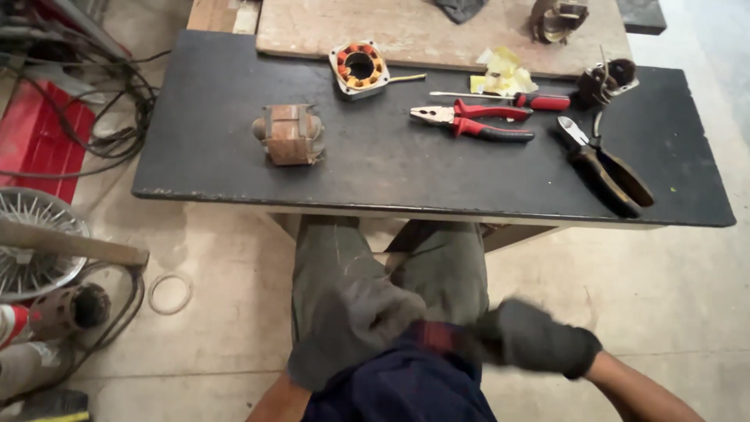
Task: Disassembling an electric motor stator to salvage copper windings using pliers and a screwdriver
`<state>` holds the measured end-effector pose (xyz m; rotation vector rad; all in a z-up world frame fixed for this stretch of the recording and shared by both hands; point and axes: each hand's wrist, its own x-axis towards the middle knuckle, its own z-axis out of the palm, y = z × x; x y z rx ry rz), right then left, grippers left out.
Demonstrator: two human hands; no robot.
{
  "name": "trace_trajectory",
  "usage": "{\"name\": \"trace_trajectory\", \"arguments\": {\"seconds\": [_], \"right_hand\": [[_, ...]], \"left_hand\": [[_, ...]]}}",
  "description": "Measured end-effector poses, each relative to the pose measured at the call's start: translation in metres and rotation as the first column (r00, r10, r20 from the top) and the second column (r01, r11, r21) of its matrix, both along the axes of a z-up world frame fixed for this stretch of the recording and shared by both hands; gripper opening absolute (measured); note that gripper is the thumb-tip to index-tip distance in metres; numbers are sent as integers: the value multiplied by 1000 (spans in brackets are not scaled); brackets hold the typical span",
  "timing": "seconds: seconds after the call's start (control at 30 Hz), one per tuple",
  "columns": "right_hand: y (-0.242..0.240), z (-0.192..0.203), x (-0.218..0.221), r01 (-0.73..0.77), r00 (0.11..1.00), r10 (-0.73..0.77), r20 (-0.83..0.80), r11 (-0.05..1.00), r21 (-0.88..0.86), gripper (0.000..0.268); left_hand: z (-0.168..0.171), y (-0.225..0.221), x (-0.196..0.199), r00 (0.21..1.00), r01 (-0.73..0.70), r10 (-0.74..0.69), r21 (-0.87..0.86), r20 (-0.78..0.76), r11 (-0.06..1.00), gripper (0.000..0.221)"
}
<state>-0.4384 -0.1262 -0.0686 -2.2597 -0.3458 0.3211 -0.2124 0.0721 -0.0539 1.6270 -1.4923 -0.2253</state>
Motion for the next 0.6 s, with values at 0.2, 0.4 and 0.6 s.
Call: {"name": "trace_trajectory", "arguments": {"seconds": [0.2,0.4,0.6], "right_hand": [[-5,59,18,636,742,-671,12,709,305,50],[-18,-8,7,160,903,-354,-245,805,-571,15],[-14,69,45,-8,971,-133,198,811,586,64]], "left_hand": [[1,-8,2,931,283,-302,-115,-207,952,38],[13,-9,1,977,9,34,-200,209,980,26],[-22,-11,10,975,220,-222,-114,-10,969,33]]}}
